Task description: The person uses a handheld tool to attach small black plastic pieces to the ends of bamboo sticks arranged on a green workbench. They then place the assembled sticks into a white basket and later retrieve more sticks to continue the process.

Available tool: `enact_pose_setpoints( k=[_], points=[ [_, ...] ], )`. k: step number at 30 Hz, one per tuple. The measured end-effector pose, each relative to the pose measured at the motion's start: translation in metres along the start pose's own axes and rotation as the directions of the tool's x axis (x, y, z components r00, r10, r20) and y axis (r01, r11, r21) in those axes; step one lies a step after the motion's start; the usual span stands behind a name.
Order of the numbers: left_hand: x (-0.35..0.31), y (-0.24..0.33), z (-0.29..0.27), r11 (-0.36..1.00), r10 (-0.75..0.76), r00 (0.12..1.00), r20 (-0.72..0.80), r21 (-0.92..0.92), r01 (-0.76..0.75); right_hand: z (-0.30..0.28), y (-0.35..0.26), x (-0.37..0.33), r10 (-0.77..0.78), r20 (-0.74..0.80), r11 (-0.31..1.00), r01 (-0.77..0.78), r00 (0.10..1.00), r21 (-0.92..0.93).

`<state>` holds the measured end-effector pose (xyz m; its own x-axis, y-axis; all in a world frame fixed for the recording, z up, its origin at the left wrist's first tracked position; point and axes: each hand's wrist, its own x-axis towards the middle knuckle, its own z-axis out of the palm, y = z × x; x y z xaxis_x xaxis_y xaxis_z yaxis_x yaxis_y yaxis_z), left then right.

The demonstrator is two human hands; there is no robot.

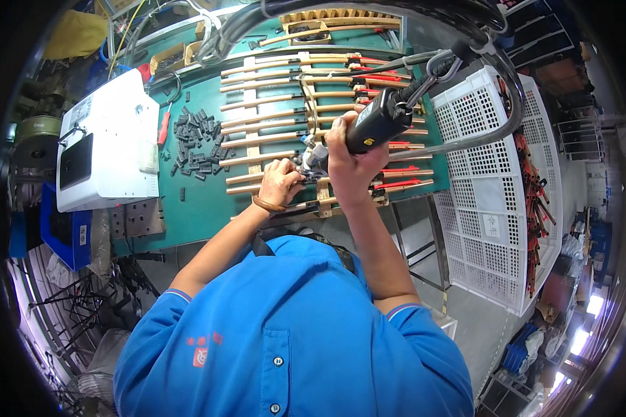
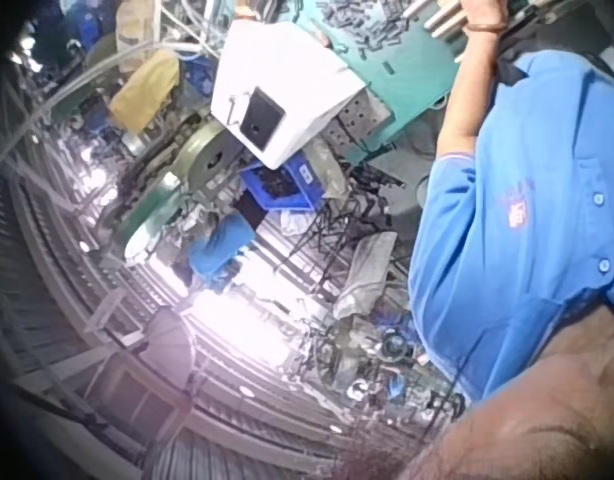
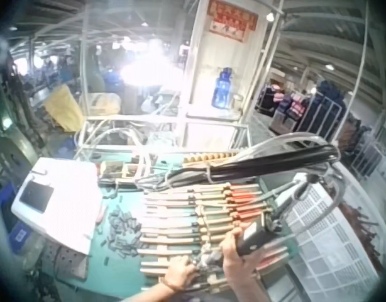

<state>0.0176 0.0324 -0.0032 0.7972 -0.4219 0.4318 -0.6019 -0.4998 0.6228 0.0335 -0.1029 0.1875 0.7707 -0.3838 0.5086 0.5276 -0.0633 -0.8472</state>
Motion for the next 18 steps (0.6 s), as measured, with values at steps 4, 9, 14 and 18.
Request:
enact_pose_setpoints(
  k=[4, 9, 14, 18],
  points=[
    [0.002, 0.002, 0.002, 1.0, 0.012, 1.0, -0.023, 0.013, -0.011, -0.002, 0.003, -0.01, 0.04, -0.013, 0.999, -0.04, 0.999, -0.015],
    [0.002, -0.001, 0.005, 1.0, 0.005, 1.0, -0.001, -0.001, -0.005, -0.008, 0.015, -0.019, 0.031, 0.009, 0.998, -0.03, 0.999, -0.049],
    [0.001, -0.005, 0.007, 0.999, 0.018, 1.0, 0.006, -0.028, -0.018, -0.012, 0.019, -0.022, 0.046, 0.005, 0.999, -0.046, 0.999, 0.009],
    [-0.001, -0.008, 0.007, 0.999, 0.037, 0.999, 0.006, -0.026, -0.037, -0.007, 0.016, -0.023, 0.035, -0.012, 0.999, -0.035, 0.999, 0.034]
  ],
)
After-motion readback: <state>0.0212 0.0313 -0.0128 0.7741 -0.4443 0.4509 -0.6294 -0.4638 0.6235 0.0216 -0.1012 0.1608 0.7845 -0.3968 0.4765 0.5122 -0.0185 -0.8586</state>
